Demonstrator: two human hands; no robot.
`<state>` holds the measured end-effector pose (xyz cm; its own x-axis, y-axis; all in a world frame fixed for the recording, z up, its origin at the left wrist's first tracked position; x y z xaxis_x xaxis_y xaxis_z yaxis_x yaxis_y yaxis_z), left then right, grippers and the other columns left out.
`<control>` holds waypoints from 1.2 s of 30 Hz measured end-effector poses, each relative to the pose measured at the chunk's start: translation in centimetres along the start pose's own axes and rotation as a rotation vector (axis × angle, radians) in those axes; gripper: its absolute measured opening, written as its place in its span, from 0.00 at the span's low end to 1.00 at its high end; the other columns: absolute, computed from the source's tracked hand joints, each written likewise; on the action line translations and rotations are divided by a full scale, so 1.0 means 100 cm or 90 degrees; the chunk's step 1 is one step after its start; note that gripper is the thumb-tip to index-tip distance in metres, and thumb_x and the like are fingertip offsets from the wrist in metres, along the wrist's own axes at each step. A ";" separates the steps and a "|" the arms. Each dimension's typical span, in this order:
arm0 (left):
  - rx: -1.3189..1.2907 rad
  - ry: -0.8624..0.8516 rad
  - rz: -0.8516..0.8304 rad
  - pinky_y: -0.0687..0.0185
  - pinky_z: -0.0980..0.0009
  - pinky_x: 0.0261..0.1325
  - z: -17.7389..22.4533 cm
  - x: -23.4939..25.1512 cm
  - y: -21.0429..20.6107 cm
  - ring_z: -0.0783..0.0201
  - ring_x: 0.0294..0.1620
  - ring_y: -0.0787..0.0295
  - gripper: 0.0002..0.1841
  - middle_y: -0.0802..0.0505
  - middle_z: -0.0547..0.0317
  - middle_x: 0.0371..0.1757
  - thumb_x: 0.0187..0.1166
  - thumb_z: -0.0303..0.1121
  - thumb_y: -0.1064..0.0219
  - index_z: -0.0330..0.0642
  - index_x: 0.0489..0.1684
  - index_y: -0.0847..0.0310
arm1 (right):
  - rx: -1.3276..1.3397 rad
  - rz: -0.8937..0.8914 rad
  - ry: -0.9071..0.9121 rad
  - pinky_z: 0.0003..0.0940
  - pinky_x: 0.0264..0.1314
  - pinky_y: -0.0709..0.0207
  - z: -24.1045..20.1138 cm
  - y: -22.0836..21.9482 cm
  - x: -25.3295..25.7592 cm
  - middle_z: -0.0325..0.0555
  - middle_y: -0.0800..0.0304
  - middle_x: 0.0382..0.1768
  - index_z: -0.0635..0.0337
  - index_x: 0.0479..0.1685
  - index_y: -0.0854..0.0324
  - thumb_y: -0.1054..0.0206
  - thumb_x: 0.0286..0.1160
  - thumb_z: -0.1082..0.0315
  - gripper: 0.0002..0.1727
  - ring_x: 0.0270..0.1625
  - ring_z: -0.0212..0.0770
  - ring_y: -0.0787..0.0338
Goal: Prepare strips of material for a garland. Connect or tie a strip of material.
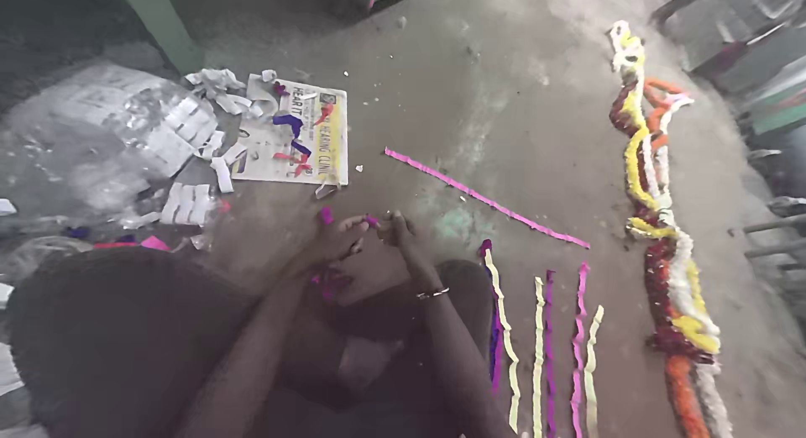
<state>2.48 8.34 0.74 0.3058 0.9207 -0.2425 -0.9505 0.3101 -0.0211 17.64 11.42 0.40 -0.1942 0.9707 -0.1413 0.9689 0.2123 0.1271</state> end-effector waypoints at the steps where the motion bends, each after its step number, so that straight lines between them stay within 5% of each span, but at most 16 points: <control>1: -0.012 -0.014 0.004 0.40 0.84 0.17 0.001 -0.001 0.000 0.78 0.13 0.37 0.16 0.27 0.69 0.17 0.95 0.36 0.52 0.40 0.63 0.20 | -0.005 -0.020 -0.008 0.37 0.49 0.12 -0.001 -0.004 -0.003 0.48 0.06 0.49 0.62 0.67 0.20 0.54 0.95 0.51 0.26 0.43 0.37 0.07; 6: -0.018 -0.055 -0.047 0.42 0.85 0.15 0.009 -0.002 -0.008 0.80 0.13 0.36 0.13 0.22 0.68 0.19 0.94 0.34 0.48 0.41 0.53 0.17 | 0.171 -0.146 -0.119 0.38 0.51 0.09 0.002 -0.029 -0.010 0.47 0.08 0.51 0.59 0.74 0.26 0.58 0.94 0.44 0.31 0.45 0.38 0.06; 8: -0.011 -0.037 -0.030 0.41 0.84 0.15 0.008 -0.005 -0.007 0.79 0.14 0.35 0.12 0.17 0.65 0.24 0.93 0.36 0.46 0.42 0.54 0.17 | 0.211 -0.147 -0.105 0.33 0.48 0.11 0.000 -0.029 -0.010 0.44 0.10 0.51 0.55 0.75 0.26 0.46 0.92 0.56 0.21 0.43 0.34 0.08; 10: 0.047 -0.021 0.007 0.34 0.81 0.17 0.005 -0.010 0.000 0.75 0.16 0.29 0.14 0.12 0.62 0.30 0.93 0.40 0.44 0.43 0.59 0.16 | 0.211 -0.108 -0.065 0.32 0.51 0.12 -0.007 -0.023 -0.012 0.43 0.10 0.52 0.52 0.77 0.26 0.35 0.83 0.69 0.23 0.43 0.33 0.09; 12: 0.102 0.000 0.015 0.20 0.72 0.29 0.004 -0.011 0.004 0.68 0.28 0.16 0.16 0.08 0.56 0.41 0.92 0.41 0.44 0.42 0.62 0.17 | 0.219 -0.111 -0.008 0.34 0.54 0.11 -0.014 -0.019 -0.011 0.43 0.09 0.48 0.54 0.74 0.25 0.33 0.78 0.76 0.24 0.43 0.33 0.08; 14: 0.126 0.001 0.011 0.17 0.68 0.39 0.006 -0.010 0.004 0.66 0.36 0.14 0.16 0.08 0.54 0.46 0.92 0.39 0.43 0.40 0.64 0.17 | 0.200 -0.135 0.034 0.33 0.54 0.12 -0.019 -0.017 -0.010 0.43 0.10 0.45 0.60 0.69 0.23 0.34 0.77 0.79 0.21 0.43 0.32 0.10; 19: 0.207 -0.037 0.062 0.19 0.61 0.36 0.008 -0.010 0.013 0.62 0.28 0.18 0.14 0.11 0.52 0.33 0.90 0.39 0.40 0.37 0.48 0.14 | 0.022 -0.072 0.058 0.31 0.41 0.13 -0.023 -0.002 -0.021 0.46 0.08 0.44 0.59 0.62 0.17 0.32 0.80 0.74 0.14 0.35 0.33 0.11; 21: 0.179 -0.026 0.058 0.16 0.66 0.33 0.003 -0.010 0.014 0.65 0.26 0.16 0.14 0.11 0.55 0.30 0.90 0.40 0.40 0.36 0.49 0.16 | -0.014 -0.012 0.043 0.31 0.38 0.13 -0.020 0.013 -0.024 0.46 0.09 0.41 0.57 0.62 0.16 0.32 0.81 0.71 0.14 0.33 0.34 0.11; 23: 0.162 -0.016 0.056 0.24 0.73 0.23 0.006 -0.013 0.015 0.68 0.19 0.23 0.15 0.14 0.57 0.26 0.90 0.40 0.40 0.36 0.51 0.16 | -0.029 0.032 0.052 0.32 0.38 0.12 -0.018 0.026 -0.019 0.46 0.08 0.40 0.57 0.62 0.15 0.32 0.82 0.69 0.13 0.32 0.35 0.10; 27: 0.120 0.001 0.101 0.31 0.77 0.19 0.007 -0.020 0.020 0.71 0.15 0.29 0.16 0.13 0.59 0.27 0.93 0.43 0.45 0.40 0.53 0.18 | 0.007 0.137 0.086 0.36 0.45 0.10 -0.020 0.056 0.006 0.48 0.07 0.39 0.67 0.57 0.16 0.41 0.90 0.62 0.16 0.37 0.36 0.08; 30: 0.063 -0.010 0.089 0.34 0.81 0.15 0.004 -0.014 0.025 0.76 0.13 0.30 0.13 0.13 0.62 0.25 0.89 0.40 0.39 0.40 0.50 0.16 | -0.002 0.251 0.087 0.36 0.43 0.11 -0.023 0.089 0.009 0.47 0.08 0.36 0.69 0.52 0.16 0.40 0.89 0.62 0.16 0.36 0.36 0.08; 34: 0.164 -0.018 0.068 0.25 0.75 0.24 0.011 0.000 0.026 0.74 0.19 0.21 0.10 0.10 0.61 0.26 0.85 0.35 0.33 0.36 0.44 0.11 | 0.061 0.272 0.034 0.31 0.41 0.12 -0.022 0.118 0.009 0.43 0.10 0.36 0.67 0.53 0.18 0.33 0.82 0.70 0.10 0.36 0.33 0.09; 36: 0.262 -0.048 0.115 0.14 0.62 0.35 0.018 -0.003 0.033 0.63 0.27 0.13 0.12 0.07 0.54 0.31 0.85 0.38 0.32 0.37 0.45 0.11 | 0.125 0.203 0.005 0.29 0.40 0.12 -0.017 0.116 0.009 0.40 0.10 0.36 0.64 0.53 0.20 0.33 0.79 0.75 0.08 0.34 0.31 0.10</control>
<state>-0.61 9.49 2.47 0.1546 0.9787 -0.1351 -0.8922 0.1970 0.4063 28.42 14.90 3.39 0.1215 0.9856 -0.1174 0.9917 -0.1256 -0.0277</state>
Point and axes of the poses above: each hand's wrist, its own x-axis towards the middle knuckle, its own y-axis out of the back of the hand, z = x × y, the point moved 9 cm from there along x, towards the middle knuckle
